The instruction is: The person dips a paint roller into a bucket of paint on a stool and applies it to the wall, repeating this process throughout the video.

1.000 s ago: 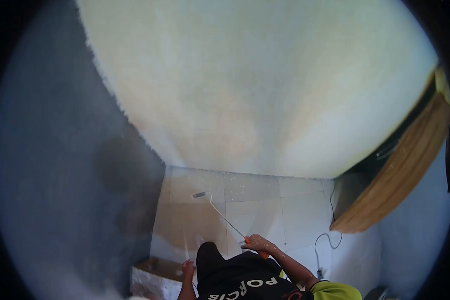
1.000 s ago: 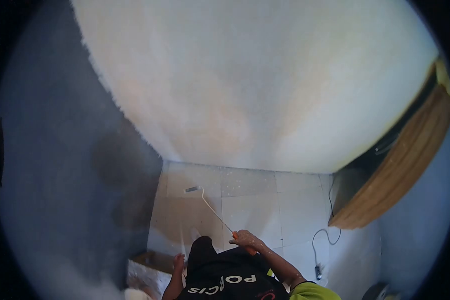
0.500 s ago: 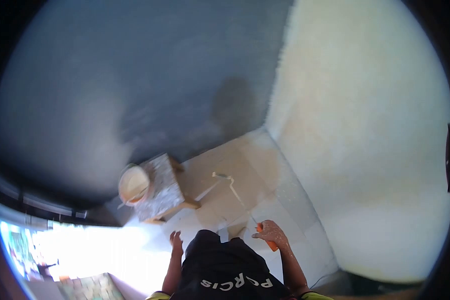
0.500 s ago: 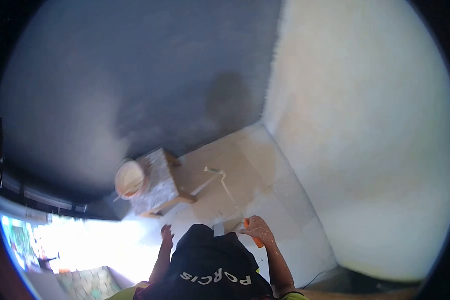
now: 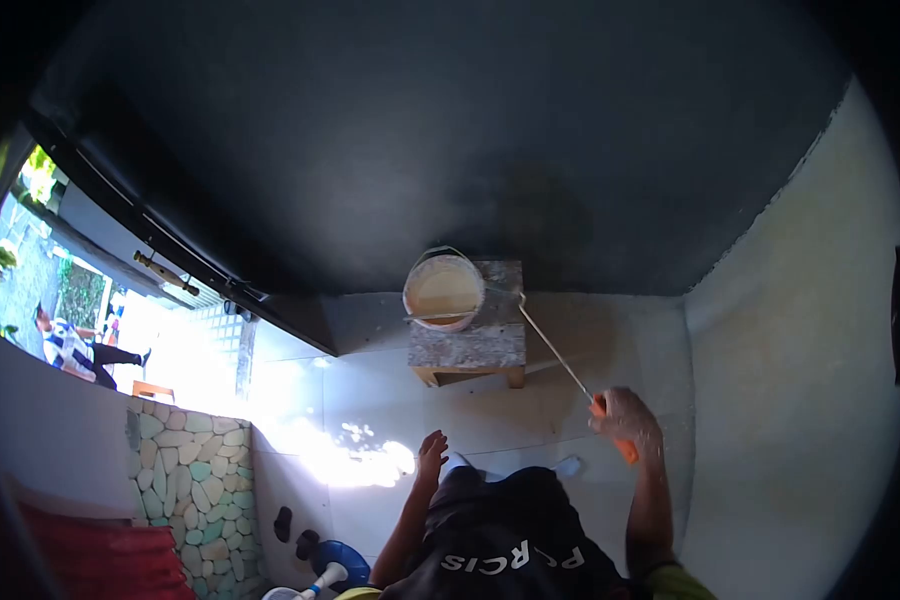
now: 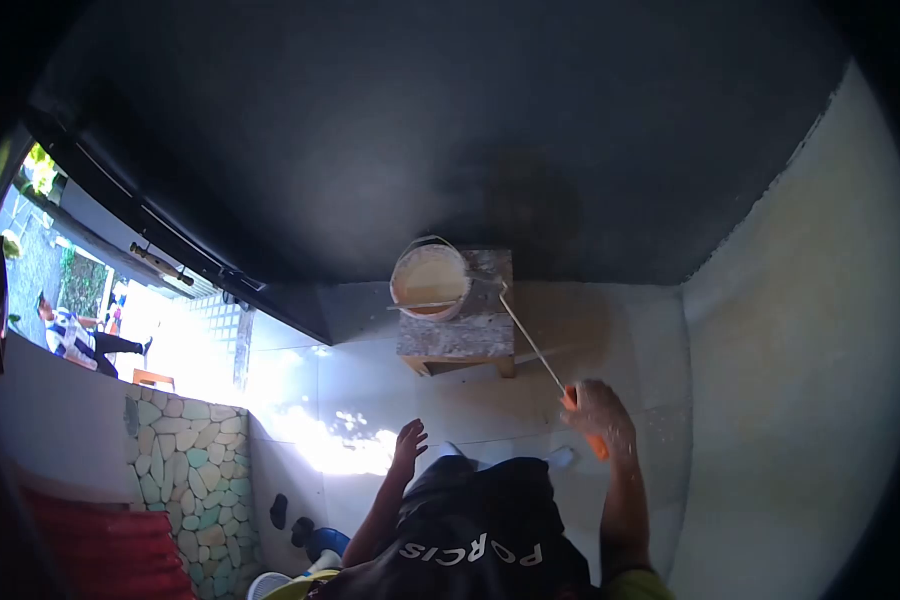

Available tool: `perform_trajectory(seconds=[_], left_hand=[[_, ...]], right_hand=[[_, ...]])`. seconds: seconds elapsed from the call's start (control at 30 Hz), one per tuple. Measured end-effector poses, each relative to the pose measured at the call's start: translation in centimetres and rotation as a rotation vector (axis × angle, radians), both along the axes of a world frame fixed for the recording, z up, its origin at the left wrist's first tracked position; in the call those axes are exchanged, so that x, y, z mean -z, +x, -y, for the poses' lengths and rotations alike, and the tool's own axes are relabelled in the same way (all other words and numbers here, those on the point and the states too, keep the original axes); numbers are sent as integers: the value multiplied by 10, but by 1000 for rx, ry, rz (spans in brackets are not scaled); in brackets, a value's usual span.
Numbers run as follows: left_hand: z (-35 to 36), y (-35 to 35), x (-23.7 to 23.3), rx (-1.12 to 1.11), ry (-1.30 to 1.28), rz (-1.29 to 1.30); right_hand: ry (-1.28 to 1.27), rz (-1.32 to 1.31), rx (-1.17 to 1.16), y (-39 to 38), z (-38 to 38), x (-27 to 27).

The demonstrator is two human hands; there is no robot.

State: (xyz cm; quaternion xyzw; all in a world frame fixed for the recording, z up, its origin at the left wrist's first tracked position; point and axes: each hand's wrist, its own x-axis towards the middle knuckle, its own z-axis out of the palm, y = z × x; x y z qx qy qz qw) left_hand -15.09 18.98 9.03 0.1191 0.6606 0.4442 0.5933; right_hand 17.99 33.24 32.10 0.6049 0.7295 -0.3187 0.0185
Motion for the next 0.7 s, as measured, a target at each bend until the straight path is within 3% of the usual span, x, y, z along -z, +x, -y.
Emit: perform_trajectory(seconds=[0.2,0.27,0.43,0.53,0.7], left_hand=[[-24,-49,-15,82,63,68],[-37,-58,-19,134,195,111],[-65,-90,-30,85,241,91],[-70,-113,-29,86,221,46],[-79,-139,-14,-58,121,65]], right_hand=[[-70,57,-215,-107,-72,-46],[-71,75,-287,-137,-92,-58],[-194,419,-611,-199,-155,-40],[-248,430,-791,-219,-185,-43],[-313,489,-851,-246,-212,-47]])
